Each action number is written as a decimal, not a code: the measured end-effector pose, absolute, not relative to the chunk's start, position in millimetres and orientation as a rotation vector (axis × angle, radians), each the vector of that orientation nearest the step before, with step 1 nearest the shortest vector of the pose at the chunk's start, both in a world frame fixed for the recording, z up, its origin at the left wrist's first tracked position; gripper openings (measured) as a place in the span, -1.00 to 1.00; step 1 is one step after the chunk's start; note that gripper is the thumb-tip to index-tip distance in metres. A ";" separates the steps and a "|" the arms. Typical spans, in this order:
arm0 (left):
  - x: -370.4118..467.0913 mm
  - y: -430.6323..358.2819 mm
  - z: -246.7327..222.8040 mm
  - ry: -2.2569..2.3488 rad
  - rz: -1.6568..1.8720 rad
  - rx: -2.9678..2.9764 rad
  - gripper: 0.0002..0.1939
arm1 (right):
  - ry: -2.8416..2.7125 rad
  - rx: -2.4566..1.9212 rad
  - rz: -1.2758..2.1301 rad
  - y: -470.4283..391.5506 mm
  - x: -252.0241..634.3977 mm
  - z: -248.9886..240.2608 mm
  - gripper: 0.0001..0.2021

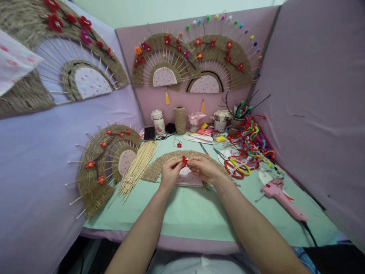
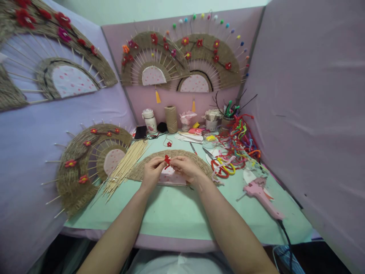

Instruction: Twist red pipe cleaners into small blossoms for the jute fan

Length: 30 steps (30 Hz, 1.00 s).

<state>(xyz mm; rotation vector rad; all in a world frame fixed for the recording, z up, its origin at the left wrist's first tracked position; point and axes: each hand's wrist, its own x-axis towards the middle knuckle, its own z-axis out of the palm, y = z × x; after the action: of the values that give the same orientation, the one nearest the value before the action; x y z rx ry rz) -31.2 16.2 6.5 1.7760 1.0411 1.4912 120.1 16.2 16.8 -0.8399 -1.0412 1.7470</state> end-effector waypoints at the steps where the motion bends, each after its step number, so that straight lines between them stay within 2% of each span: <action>1: -31.3 16.5 6.0 1.040 1.498 1.774 -0.88 | -1.030 -0.831 1.779 16.5 120.3 16.6 -0.77; 5: -31.6 17.4 4.7 1.046 1.520 1.770 -0.88 | -0.986 -0.840 1.857 17.1 120.4 16.5 -0.74; 14: -27.8 16.4 5.6 1.042 1.561 1.742 -0.86 | -0.958 -0.737 1.771 15.5 111.8 16.6 -0.74; 24: -30.6 23.3 -3.4 0.984 1.612 1.600 -0.87 | -1.218 -0.947 1.343 17.4 118.3 13.2 -0.67; 30: -29.0 21.2 -0.6 1.011 1.565 1.687 -0.89 | -1.317 -1.002 1.287 15.6 122.1 17.1 -0.68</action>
<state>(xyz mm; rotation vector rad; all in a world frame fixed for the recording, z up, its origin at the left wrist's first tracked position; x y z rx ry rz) -29.0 21.2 -0.6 1.6870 1.0106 1.5648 122.1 15.6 17.1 -1.0015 -1.3171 1.2871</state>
